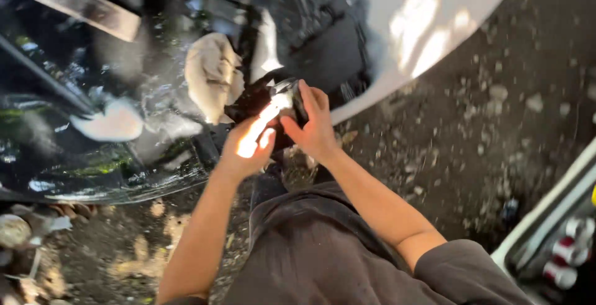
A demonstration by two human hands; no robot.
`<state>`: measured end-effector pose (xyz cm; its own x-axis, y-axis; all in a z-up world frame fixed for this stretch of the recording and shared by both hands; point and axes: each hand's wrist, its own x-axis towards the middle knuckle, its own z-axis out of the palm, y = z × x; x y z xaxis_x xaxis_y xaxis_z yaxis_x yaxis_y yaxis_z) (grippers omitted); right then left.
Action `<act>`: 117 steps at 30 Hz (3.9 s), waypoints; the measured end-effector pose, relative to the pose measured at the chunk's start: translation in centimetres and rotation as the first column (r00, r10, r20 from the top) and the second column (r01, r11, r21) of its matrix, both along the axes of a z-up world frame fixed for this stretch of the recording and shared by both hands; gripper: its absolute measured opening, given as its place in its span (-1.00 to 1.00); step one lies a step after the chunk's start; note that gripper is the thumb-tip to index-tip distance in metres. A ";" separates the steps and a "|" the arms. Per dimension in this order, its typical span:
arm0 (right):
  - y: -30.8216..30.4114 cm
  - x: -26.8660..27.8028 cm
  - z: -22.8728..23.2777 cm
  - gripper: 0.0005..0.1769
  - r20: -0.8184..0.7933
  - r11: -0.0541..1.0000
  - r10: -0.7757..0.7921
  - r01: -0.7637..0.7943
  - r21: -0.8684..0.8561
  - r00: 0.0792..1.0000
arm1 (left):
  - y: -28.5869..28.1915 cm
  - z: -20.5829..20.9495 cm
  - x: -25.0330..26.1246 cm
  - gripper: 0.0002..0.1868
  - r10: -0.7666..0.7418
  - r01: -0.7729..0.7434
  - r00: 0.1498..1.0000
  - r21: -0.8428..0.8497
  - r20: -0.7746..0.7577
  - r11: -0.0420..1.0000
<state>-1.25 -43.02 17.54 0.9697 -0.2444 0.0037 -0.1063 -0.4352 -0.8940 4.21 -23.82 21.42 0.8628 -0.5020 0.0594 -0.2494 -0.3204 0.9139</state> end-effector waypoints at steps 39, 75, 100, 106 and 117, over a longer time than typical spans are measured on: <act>7.7 -3.9 -6.1 -0.52 -0.133 0.446 -0.849 0.829 0.339 0.511 | -8.7 -6.2 12.9 -0.56 -0.576 0.363 0.382 0.455 0.723 0.813; 6.4 -3.6 -8.9 -0.41 0.258 0.429 -0.809 0.830 -0.356 0.528 | -8.6 -6.1 12.6 -0.53 -0.546 0.375 0.490 0.401 0.680 0.836; -8.2 -1.7 -3.3 -0.44 0.153 0.575 -0.774 0.783 -0.237 0.614 | -8.5 -5.8 13.3 -0.58 -0.489 0.389 0.536 0.313 0.688 0.866; -8.0 6.0 -2.4 -0.36 0.354 0.765 -0.142 0.329 -0.554 0.924 | -14.3 -1.6 14.0 -0.69 -0.136 0.150 0.816 0.021 0.563 0.988; -25.0 31.8 -17.3 -0.60 0.097 0.804 -0.278 0.287 -0.521 0.956 | -35.5 2.2 24.7 -0.67 0.078 -0.160 0.900 0.159 0.428 0.974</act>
<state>30.51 -68.06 0.22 0.8569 -0.4642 0.2241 -0.2865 -0.7903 -0.5416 28.90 -59.27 23.60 0.8329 -0.4347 0.3425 -0.5433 -0.5250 0.6551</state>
